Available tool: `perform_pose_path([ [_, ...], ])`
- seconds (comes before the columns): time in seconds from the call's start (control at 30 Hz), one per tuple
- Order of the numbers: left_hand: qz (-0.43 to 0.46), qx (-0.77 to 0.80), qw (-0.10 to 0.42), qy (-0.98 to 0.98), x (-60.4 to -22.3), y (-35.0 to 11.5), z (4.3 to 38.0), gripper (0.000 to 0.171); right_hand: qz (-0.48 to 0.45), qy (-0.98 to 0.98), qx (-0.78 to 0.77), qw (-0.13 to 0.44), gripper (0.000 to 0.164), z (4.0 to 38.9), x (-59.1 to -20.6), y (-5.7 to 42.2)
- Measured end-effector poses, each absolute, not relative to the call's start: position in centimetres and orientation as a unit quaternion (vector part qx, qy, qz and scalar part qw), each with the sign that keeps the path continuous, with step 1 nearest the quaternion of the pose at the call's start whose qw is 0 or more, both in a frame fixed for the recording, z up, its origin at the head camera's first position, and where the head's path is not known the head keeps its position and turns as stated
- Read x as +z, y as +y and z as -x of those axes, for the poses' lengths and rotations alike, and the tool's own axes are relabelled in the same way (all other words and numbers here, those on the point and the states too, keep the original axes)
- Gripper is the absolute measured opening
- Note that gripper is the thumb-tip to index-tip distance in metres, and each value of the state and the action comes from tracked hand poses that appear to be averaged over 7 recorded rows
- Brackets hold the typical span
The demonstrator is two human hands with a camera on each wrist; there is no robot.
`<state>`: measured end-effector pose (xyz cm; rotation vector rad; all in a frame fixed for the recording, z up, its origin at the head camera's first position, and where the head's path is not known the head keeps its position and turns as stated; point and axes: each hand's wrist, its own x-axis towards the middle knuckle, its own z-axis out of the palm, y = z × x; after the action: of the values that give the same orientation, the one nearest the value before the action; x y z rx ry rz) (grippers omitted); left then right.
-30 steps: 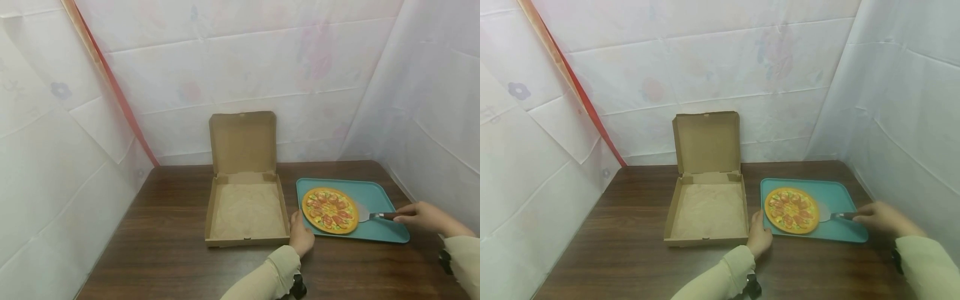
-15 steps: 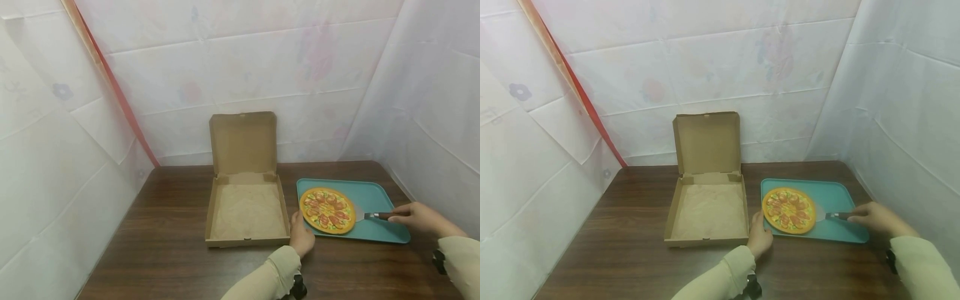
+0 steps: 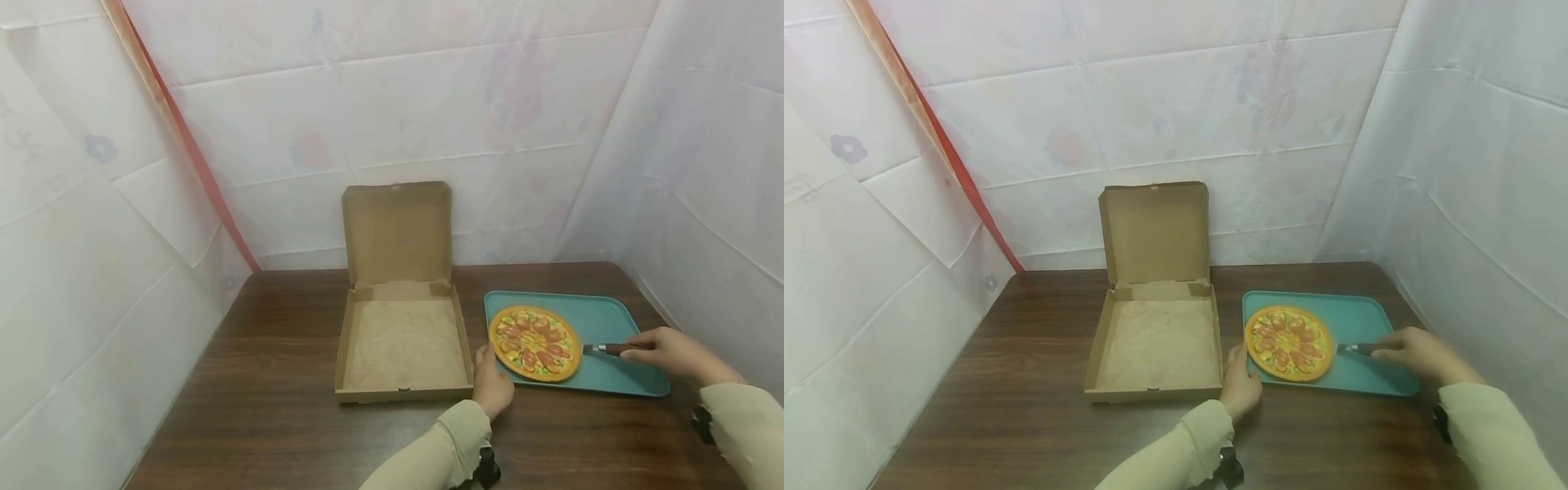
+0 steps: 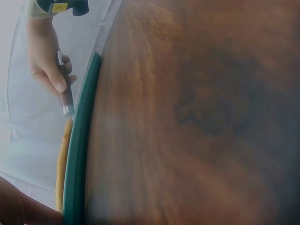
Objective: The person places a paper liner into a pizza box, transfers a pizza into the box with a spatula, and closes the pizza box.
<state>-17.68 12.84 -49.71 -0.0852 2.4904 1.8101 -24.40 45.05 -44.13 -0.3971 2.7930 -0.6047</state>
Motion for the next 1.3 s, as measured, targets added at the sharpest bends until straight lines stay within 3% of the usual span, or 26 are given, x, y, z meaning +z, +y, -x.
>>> perform_pose_path([
  [0.6, 0.034, 0.587, 0.032, 0.808, -49.7, 13.3, 17.7, 0.061, 0.158, 0.948, -0.241, 0.134, 0.039, 25.1, -44.2, 43.3],
  [1.3, 0.049, 0.590, 0.041, 0.805, -49.6, 13.7, 17.9, 0.061, 0.171, 0.946, -0.246, 0.122, 0.047, 25.4, -45.2, 43.9],
])
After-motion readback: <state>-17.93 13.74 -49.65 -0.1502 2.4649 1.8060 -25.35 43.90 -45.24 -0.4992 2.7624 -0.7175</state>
